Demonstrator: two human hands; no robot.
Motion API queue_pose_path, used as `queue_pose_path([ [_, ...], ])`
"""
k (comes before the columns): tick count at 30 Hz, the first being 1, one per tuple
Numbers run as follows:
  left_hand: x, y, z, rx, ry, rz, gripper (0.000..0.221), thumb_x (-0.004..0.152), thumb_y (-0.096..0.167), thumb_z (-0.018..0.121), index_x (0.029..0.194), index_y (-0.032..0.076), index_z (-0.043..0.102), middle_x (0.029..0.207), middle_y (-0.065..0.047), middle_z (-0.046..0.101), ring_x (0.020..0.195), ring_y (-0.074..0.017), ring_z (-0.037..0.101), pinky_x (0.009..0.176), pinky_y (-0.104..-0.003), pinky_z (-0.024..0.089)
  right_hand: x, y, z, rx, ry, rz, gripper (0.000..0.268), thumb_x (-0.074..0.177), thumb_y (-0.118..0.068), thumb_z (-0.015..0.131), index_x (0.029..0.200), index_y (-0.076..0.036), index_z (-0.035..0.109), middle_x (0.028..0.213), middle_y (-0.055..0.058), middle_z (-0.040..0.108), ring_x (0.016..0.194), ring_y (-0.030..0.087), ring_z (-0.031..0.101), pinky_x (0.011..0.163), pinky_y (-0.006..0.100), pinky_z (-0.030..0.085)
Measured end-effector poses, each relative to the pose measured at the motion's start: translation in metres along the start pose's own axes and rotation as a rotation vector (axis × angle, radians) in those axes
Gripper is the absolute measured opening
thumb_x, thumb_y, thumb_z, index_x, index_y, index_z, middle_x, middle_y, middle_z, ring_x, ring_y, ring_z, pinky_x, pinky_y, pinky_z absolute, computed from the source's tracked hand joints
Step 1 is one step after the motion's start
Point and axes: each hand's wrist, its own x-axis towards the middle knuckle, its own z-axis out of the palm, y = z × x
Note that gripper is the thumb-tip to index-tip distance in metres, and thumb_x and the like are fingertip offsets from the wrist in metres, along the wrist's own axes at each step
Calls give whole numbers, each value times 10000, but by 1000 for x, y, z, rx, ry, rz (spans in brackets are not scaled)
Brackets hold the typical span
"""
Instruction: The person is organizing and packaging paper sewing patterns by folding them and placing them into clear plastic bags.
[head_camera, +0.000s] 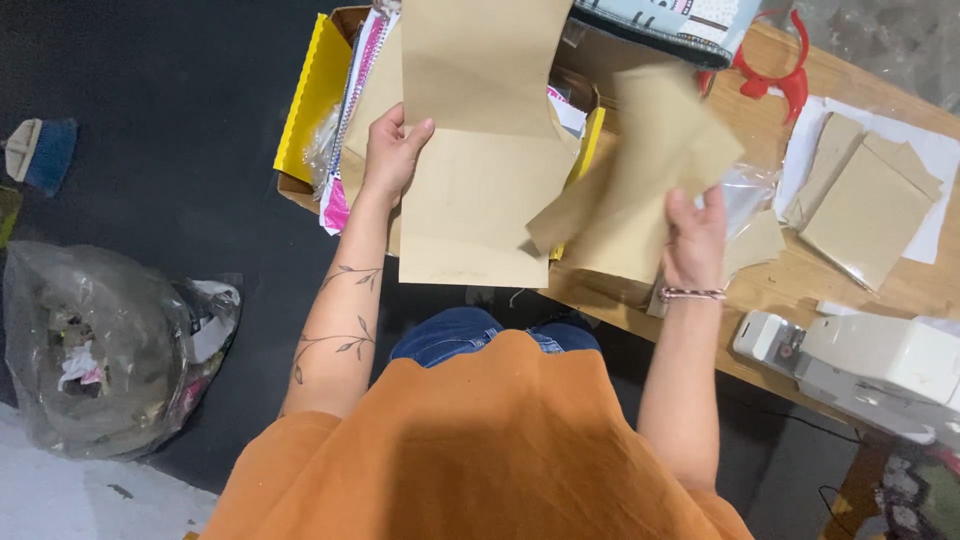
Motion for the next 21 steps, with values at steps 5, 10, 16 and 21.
queue_pose_path([
  [5, -4, 15, -2, -2, -21, -5, 211, 1011, 161, 582, 1176, 54, 657, 1131, -47, 725, 1034, -130, 676, 907, -278, 558, -9, 22, 16, -546, 377, -136, 322, 958, -20, 653, 1227, -133, 519, 1212, 51, 681, 1036, 117, 670, 950, 257, 571],
  [10, -7, 50, -7, -541, -140, -335, 845, 876, 632, 363, 1412, -8, 498, 1393, -196, 609, 1288, -300, 612, 1097, -392, 515, -13, 27, -21, -505, 516, -31, 924, 919, -10, 689, 1577, 31, 41, 1240, 105, 573, 1108, 142, 605, 1096, 305, 501],
  [16, 1, 14, -6, -116, -92, -10, 222, 1007, 139, 572, 1188, 44, 660, 1163, -37, 706, 1085, -132, 647, 991, -289, 513, -25, 16, -10, -397, 380, -156, 531, 981, -1, 628, 1439, -197, 442, 1361, 11, 627, 1097, 60, 633, 1024, 220, 556],
  [21, -10, 51, -1, -254, 32, -76, 97, 1002, 175, 613, 935, 129, 561, 857, -36, 602, 836, -168, 634, 916, -340, 557, -32, 5, -7, -129, 350, -201, 569, 1009, -10, 592, 1497, -253, 428, 1268, -18, 614, 1018, 110, 535, 1020, 320, 518],
])
